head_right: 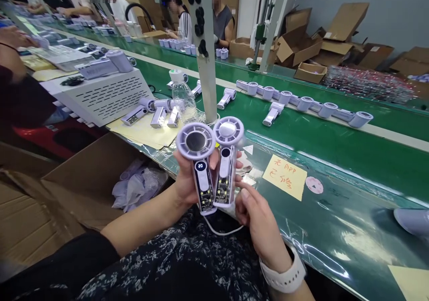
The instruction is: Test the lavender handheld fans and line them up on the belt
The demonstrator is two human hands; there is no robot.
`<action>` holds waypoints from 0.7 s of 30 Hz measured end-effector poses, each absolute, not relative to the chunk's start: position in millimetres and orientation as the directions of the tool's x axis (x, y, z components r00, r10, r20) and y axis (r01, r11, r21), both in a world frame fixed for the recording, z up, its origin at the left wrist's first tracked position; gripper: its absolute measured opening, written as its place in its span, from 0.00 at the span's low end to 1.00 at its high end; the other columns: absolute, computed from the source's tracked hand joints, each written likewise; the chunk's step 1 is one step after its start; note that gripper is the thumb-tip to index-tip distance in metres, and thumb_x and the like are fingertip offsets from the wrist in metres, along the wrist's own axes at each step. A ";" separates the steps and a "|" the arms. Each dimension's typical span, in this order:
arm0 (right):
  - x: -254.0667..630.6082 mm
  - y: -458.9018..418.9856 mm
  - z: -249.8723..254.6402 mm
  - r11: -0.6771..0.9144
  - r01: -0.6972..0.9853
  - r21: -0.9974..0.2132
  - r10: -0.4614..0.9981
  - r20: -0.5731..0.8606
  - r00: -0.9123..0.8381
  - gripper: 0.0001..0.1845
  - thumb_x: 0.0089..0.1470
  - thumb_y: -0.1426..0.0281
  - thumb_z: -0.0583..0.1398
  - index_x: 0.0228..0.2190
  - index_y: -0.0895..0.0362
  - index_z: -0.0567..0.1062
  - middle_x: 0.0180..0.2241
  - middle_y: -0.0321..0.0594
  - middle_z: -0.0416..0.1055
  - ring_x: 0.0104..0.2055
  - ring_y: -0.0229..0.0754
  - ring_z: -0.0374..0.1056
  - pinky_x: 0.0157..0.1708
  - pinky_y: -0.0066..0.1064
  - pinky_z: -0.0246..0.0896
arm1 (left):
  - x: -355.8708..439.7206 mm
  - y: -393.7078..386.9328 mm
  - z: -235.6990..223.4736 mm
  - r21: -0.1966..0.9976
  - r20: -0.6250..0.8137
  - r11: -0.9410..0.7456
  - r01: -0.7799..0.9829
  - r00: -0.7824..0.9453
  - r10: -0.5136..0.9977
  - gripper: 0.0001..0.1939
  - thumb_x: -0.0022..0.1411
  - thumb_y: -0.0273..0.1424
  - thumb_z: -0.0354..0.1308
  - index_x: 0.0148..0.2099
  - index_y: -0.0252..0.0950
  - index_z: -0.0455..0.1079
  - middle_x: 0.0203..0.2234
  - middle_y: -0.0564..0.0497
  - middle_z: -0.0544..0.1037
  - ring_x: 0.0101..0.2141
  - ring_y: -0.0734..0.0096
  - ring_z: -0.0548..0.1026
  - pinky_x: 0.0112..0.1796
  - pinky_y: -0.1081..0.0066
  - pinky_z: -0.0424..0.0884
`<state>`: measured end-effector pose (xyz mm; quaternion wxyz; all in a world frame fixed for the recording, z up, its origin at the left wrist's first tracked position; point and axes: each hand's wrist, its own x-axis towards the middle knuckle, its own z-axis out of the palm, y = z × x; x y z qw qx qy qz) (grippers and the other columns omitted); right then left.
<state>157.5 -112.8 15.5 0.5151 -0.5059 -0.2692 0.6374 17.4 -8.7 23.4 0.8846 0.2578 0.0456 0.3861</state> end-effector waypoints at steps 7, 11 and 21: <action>152.7 -119.1 13.7 -0.378 -0.218 -0.900 0.925 -0.360 -0.117 0.19 0.56 0.54 0.67 0.29 0.58 0.77 0.24 0.37 0.71 0.23 0.35 0.64 0.22 0.26 0.60 | 10.0 -0.8 16.5 0.588 0.096 0.429 -0.685 0.586 0.804 0.36 0.41 0.66 0.66 0.30 0.36 0.73 0.32 0.45 0.80 0.36 0.55 0.81 0.37 0.60 0.80; 140.5 -117.5 21.9 -0.418 -0.136 -0.898 0.903 -0.395 -0.167 0.19 0.49 0.54 0.70 0.30 0.59 0.80 0.19 0.37 0.72 0.18 0.39 0.67 0.20 0.31 0.67 | 12.5 -1.9 23.8 0.607 0.064 0.390 -0.692 0.532 0.844 0.36 0.41 0.67 0.65 0.29 0.35 0.73 0.40 0.41 0.81 0.50 0.45 0.79 0.48 0.55 0.78; 123.3 -116.2 27.8 -0.159 0.120 -0.980 0.987 -0.158 0.024 0.13 0.55 0.63 0.64 0.22 0.56 0.74 0.15 0.31 0.63 0.17 0.34 0.58 0.19 0.26 0.53 | 17.5 -0.6 23.3 0.621 0.079 0.358 -0.698 0.510 0.856 0.36 0.39 0.67 0.66 0.24 0.36 0.71 0.37 0.43 0.82 0.51 0.45 0.78 0.48 0.55 0.78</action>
